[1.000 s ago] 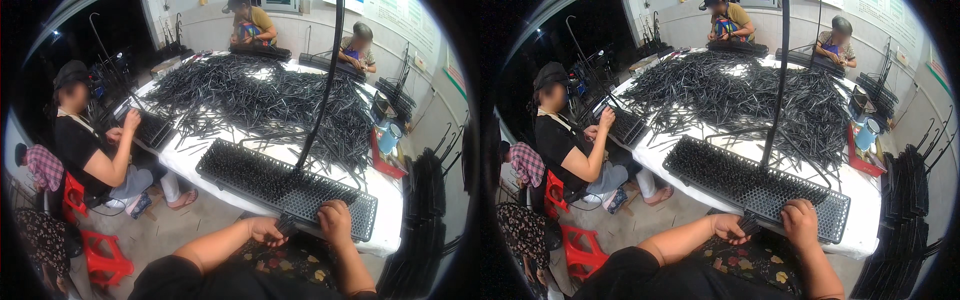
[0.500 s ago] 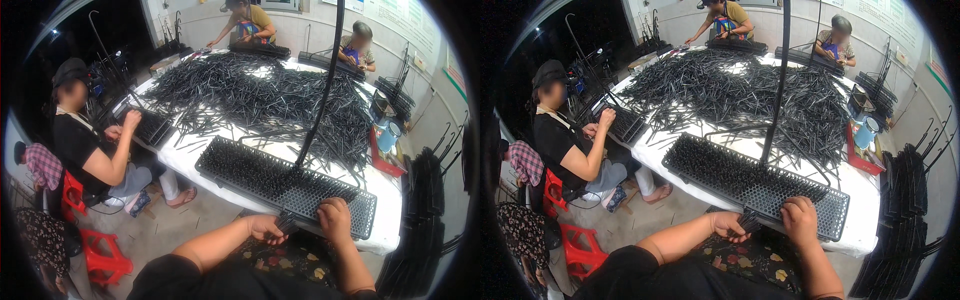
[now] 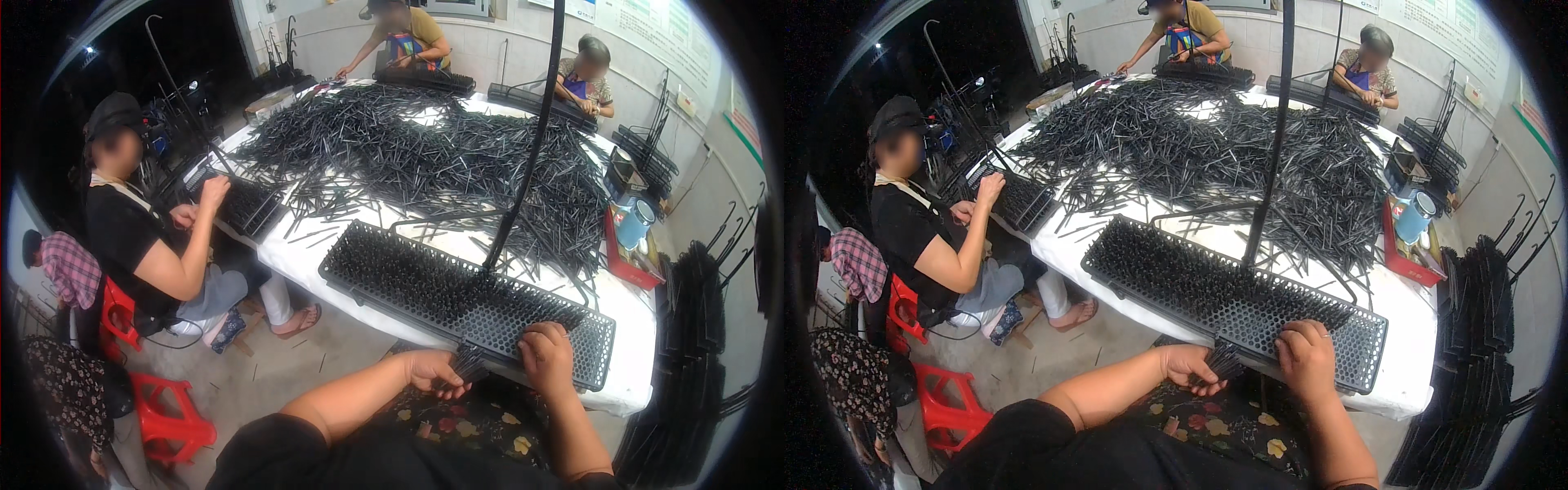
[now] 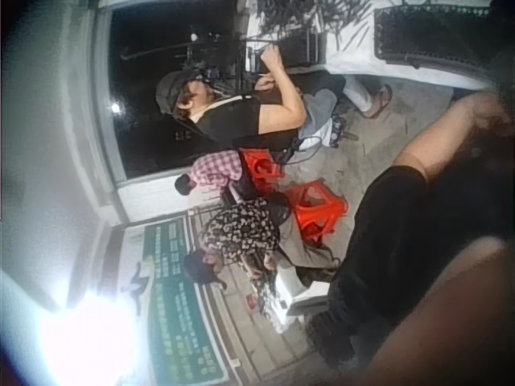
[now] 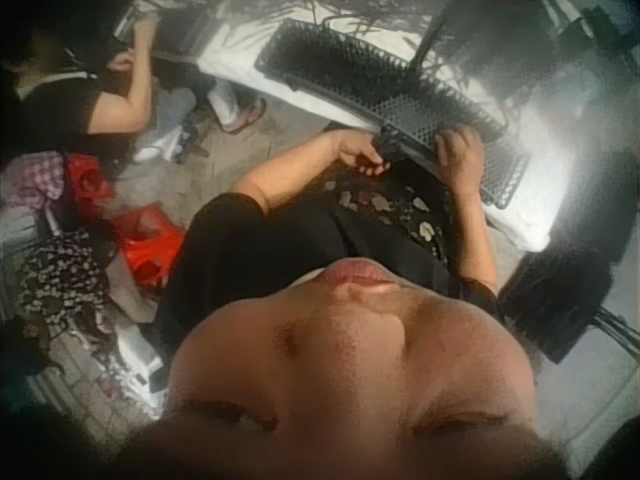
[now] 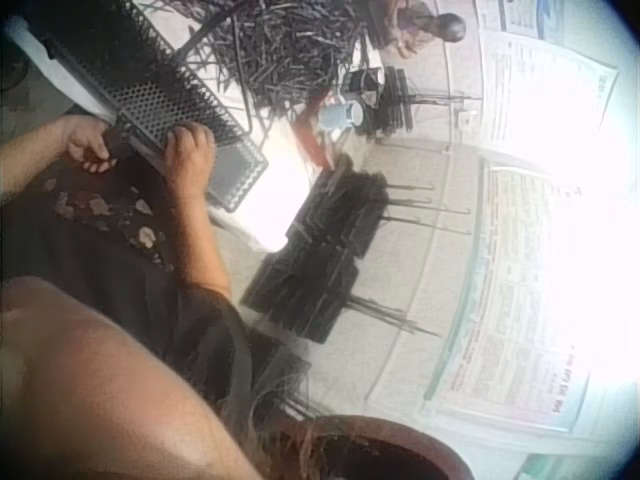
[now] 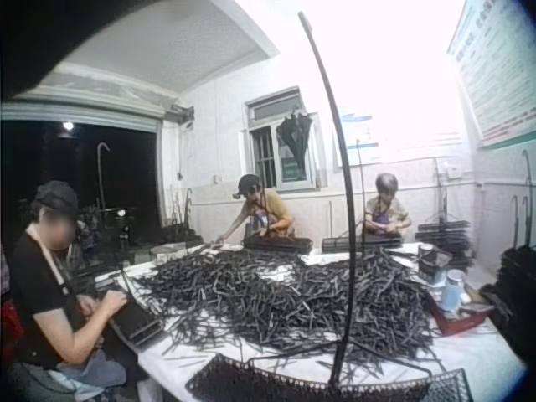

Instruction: Inserting small black rods into a perforated base to assemble a grid-like component.

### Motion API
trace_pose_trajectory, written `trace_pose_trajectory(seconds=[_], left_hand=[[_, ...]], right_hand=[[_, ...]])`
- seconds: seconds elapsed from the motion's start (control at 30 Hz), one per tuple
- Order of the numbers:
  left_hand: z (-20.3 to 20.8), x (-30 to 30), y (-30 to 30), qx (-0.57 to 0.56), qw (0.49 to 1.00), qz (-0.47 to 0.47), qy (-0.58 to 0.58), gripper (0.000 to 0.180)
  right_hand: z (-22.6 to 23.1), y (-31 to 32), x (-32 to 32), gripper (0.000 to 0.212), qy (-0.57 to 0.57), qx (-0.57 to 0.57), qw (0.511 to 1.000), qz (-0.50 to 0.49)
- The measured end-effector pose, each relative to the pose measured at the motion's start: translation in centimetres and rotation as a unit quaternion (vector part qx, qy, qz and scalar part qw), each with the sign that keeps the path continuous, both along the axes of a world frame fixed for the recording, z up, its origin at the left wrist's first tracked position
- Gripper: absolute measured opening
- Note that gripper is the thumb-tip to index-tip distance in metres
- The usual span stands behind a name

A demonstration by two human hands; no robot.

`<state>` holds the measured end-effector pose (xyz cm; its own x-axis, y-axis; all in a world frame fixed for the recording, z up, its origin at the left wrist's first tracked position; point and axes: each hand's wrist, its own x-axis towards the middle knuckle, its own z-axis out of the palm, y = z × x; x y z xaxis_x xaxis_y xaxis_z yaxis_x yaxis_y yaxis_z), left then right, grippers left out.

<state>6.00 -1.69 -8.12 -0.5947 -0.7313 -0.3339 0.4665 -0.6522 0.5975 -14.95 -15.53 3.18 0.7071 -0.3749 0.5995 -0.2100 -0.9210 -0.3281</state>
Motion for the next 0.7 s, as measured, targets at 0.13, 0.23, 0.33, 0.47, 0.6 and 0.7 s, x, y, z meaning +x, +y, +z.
trace_pose_trajectory(seconds=[0.13, 0.23, 0.33, 0.47, 0.6, 0.7], left_hand=[[-0.4, 0.0, 0.0, -0.001, 1.0, 0.0, -0.006, 0.025], [-0.3, 0.0, 0.0, 0.0, 1.0, -0.001, -0.01, 0.025], [-0.3, 0.0, -0.1, -0.008, 1.0, -0.002, -0.006, 0.026], [-0.1, -0.1, 0.0, -0.001, 1.0, -0.001, -0.005, 0.025], [0.2, -0.1, 0.0, 0.012, 1.0, 0.001, -0.009, 0.025], [0.8, -0.2, 0.1, 0.006, 1.0, 0.004, -0.011, 0.025]], right_hand=[[0.1, 0.0, 0.0, 0.012, 0.003, 0.008, 1.0, 0.001], [0.1, 0.0, 0.0, 0.013, 0.001, 0.009, 1.0, 0.006], [0.2, 0.0, 0.0, 0.012, -0.003, 0.012, 1.0, 0.012], [0.2, 0.0, 0.0, 0.013, -0.008, 0.009, 1.0, 0.011], [0.1, 0.0, 0.0, 0.013, -0.007, 0.009, 1.0, 0.011], [0.2, 0.0, 0.0, 0.013, -0.006, 0.01, 1.0, 0.012]])
